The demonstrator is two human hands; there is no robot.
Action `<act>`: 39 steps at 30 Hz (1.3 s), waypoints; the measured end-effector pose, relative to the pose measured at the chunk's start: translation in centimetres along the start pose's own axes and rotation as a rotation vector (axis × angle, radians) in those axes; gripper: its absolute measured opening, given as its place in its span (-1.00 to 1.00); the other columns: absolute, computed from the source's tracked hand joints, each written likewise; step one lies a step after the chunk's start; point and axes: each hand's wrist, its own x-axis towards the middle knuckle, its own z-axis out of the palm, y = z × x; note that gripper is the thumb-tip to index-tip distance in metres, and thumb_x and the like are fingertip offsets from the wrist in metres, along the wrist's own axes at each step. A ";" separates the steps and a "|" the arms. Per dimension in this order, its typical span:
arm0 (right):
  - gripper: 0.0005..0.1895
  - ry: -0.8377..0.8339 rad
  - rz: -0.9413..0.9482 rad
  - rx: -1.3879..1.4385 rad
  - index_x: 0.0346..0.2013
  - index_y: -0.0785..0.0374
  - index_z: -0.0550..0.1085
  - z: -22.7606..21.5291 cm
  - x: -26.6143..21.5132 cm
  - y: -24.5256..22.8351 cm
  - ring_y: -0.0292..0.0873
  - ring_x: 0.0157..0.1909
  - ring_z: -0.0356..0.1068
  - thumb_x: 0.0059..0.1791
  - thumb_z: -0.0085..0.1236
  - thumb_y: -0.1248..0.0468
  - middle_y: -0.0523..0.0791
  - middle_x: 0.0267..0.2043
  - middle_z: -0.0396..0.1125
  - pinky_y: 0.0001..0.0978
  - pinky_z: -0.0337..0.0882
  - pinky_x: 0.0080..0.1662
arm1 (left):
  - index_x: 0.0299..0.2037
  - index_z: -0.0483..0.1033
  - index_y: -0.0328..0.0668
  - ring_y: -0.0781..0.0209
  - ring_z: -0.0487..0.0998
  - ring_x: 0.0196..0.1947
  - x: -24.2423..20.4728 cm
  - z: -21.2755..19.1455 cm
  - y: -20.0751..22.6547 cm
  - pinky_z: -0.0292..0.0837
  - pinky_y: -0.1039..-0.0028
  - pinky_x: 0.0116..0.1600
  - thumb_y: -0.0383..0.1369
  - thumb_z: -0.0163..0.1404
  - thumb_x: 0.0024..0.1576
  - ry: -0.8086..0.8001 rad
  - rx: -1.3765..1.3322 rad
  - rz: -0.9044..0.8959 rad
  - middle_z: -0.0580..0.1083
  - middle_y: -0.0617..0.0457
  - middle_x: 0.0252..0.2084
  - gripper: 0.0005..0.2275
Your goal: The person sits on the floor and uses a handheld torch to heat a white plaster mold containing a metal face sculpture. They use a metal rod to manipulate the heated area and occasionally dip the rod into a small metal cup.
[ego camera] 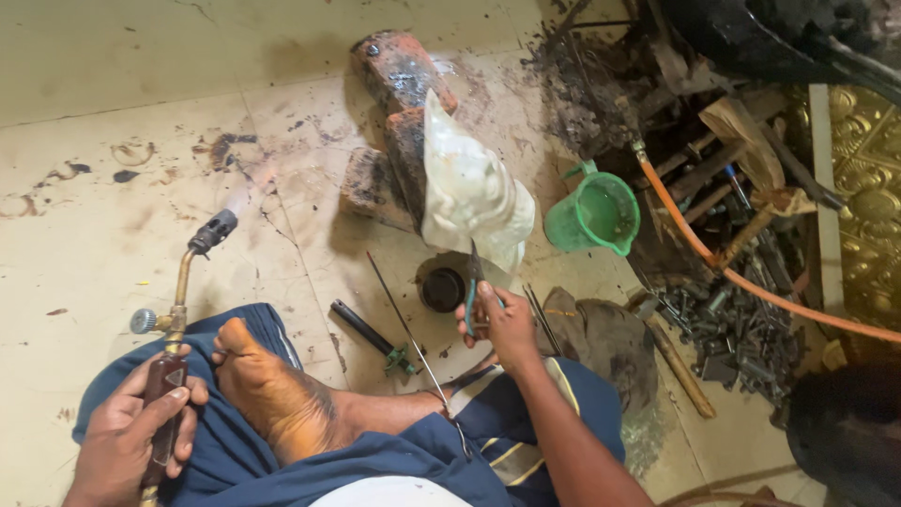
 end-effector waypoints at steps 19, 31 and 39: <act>-0.64 0.076 -0.134 0.005 -0.59 0.32 0.32 2.1 -0.2 1.1 -0.19 -0.56 0.46 -0.11 0.40 0.33 0.00 -0.47 0.50 -0.36 0.42 -0.57 | -0.12 0.50 -0.28 0.27 0.30 -0.86 -2.4 11.0 8.1 0.21 0.50 -0.73 -0.37 -0.03 0.22 -0.162 0.296 -0.101 0.37 -0.04 -0.74 -0.85; -0.69 0.112 0.016 0.055 -0.31 0.35 0.53 1.9 0.0 2.9 -0.22 -0.52 0.47 0.06 0.15 0.11 -0.06 -0.45 0.48 -0.36 0.49 -0.51 | 0.02 0.42 -0.25 0.37 0.36 -0.80 -0.4 15.3 7.5 0.24 0.53 -0.75 -0.44 -0.01 0.13 -0.326 0.196 -0.126 0.44 0.12 -0.56 -0.75; -0.81 0.160 -0.014 -0.026 -0.36 0.36 0.57 1.8 -0.4 2.2 -0.22 -0.54 0.44 -0.06 0.32 0.25 -0.06 -0.46 0.48 -0.38 0.45 -0.53 | 0.25 0.37 -0.01 0.31 0.38 -0.81 -4.1 15.0 7.3 0.28 0.49 -0.73 -0.34 0.02 0.15 -0.275 0.462 -0.268 0.45 0.04 -0.59 -0.58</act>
